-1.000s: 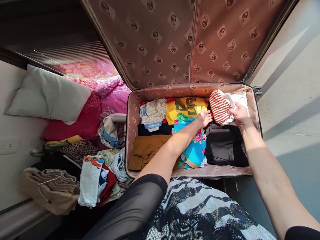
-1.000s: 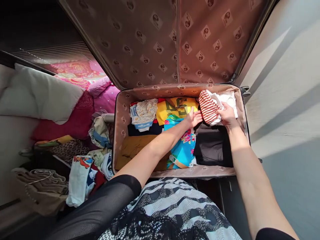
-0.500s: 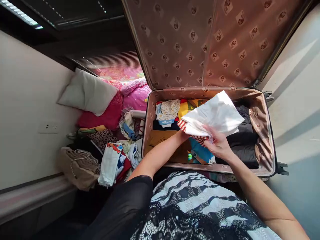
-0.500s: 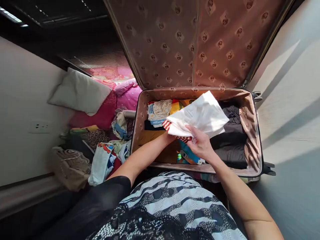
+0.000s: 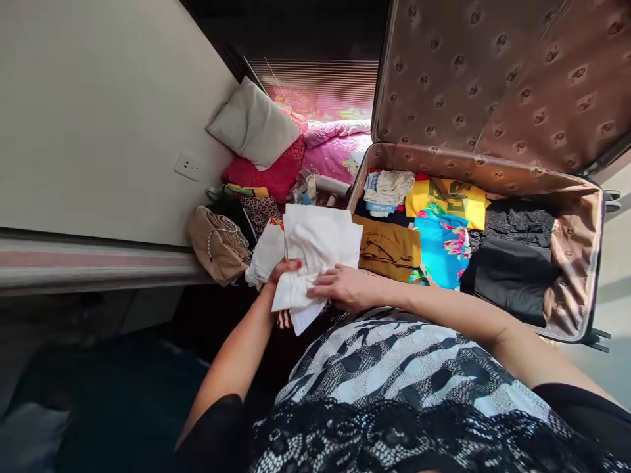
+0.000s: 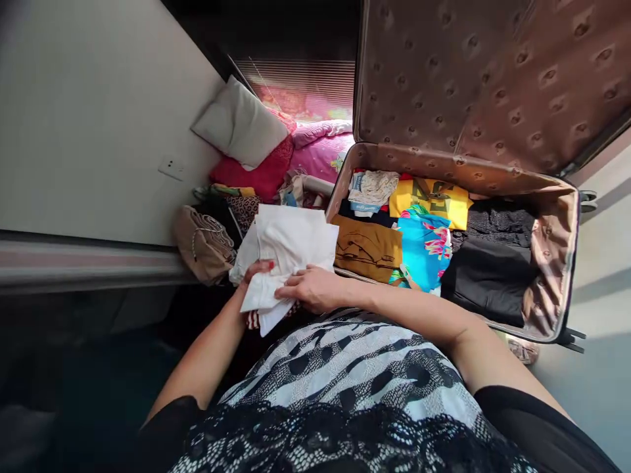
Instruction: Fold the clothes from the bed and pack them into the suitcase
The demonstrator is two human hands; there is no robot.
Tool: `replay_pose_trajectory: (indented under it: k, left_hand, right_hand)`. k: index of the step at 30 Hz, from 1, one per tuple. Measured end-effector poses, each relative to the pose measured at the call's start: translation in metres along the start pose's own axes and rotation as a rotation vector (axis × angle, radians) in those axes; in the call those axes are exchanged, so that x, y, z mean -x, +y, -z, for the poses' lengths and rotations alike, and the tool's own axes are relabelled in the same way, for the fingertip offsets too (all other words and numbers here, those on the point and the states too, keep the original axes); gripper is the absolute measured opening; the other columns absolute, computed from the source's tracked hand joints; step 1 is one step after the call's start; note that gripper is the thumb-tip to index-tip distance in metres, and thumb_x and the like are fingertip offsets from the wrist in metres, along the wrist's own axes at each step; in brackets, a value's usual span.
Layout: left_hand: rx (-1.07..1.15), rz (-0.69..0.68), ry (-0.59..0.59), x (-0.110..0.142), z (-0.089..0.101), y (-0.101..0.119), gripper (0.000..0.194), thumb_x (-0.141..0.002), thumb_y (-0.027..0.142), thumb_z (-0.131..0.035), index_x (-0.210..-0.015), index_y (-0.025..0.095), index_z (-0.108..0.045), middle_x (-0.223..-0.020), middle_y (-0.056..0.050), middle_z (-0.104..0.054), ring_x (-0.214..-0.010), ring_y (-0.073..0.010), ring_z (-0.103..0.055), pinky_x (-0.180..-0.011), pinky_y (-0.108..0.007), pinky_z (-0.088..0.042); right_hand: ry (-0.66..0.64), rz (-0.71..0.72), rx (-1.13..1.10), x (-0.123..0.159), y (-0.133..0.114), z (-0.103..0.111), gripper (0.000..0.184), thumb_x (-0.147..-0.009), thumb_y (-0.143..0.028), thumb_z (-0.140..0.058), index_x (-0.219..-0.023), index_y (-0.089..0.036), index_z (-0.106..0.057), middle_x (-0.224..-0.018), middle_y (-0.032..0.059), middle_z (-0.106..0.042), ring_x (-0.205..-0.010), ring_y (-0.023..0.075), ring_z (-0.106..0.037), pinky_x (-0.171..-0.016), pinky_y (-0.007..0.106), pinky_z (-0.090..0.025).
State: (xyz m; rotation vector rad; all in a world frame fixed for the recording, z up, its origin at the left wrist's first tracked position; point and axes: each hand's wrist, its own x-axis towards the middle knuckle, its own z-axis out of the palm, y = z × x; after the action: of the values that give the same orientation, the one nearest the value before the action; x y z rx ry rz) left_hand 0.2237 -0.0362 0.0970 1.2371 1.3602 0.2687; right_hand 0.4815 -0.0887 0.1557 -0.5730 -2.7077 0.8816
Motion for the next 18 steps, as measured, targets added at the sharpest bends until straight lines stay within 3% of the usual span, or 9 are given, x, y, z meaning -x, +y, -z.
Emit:
replay_pose_trajectory:
  k: [3,6,8,12,18]
  left_hand:
    - [0.446,0.283,-0.002,0.048,-0.005,-0.070,0.060,-0.075,0.077,-0.060,-0.090,0.024,-0.083,-0.088,-0.011,-0.085,-0.115,-0.0455,-0.078,-0.099,-0.064,-0.060]
    - [0.698,0.324,0.210,0.093,-0.020,-0.128,0.058,-0.072,0.077,-0.060,-0.094,0.028,-0.082,-0.095,-0.008,-0.086,-0.125,-0.0454,-0.074,-0.105,-0.065,-0.060]
    - [0.776,0.314,0.310,0.113,-0.026,-0.152,0.065,-0.071,0.077,-0.061,-0.107,0.027,-0.082,-0.103,-0.011,-0.085,-0.127,-0.0456,-0.073,-0.106,-0.067,-0.059]
    - [0.834,0.322,0.309,0.127,-0.023,-0.170,0.075,-0.067,0.076,-0.064,-0.119,0.024,-0.079,-0.110,-0.014,-0.082,-0.123,-0.0459,-0.073,-0.103,-0.066,-0.059]
    - [0.761,0.263,0.116,0.104,0.002,-0.146,0.074,-0.072,0.075,-0.062,-0.116,0.019,-0.079,-0.108,-0.017,-0.083,-0.121,-0.0487,-0.072,-0.109,-0.067,-0.054]
  right_hand:
    - [-0.123,0.115,-0.013,-0.029,-0.013,-0.034,0.043,-0.104,-0.017,-0.064,-0.147,-0.019,-0.066,-0.133,0.0159,-0.076,-0.125,0.0298,-0.067,-0.096,0.041,-0.048]
    - [-0.196,0.222,-0.020,-0.053,-0.021,-0.070,0.040,-0.105,-0.017,-0.064,-0.144,-0.023,-0.070,-0.141,0.0160,-0.074,-0.136,0.0303,-0.063,-0.098,0.041,-0.047]
    - [-0.243,0.279,-0.017,-0.065,-0.023,-0.089,0.041,-0.106,-0.017,-0.062,-0.145,-0.025,-0.070,-0.150,0.0149,-0.071,-0.143,0.0304,-0.060,-0.099,0.041,-0.047]
    - [-0.293,0.311,-0.009,-0.077,-0.023,-0.115,0.044,-0.110,-0.018,-0.056,-0.151,-0.028,-0.068,-0.160,0.0127,-0.065,-0.152,0.0304,-0.054,-0.103,0.043,-0.049]
    - [-0.177,0.232,0.046,-0.067,-0.010,-0.128,0.045,-0.109,-0.019,-0.061,-0.153,-0.028,-0.068,-0.163,0.0150,-0.062,-0.156,0.0325,-0.052,-0.108,0.049,-0.054]
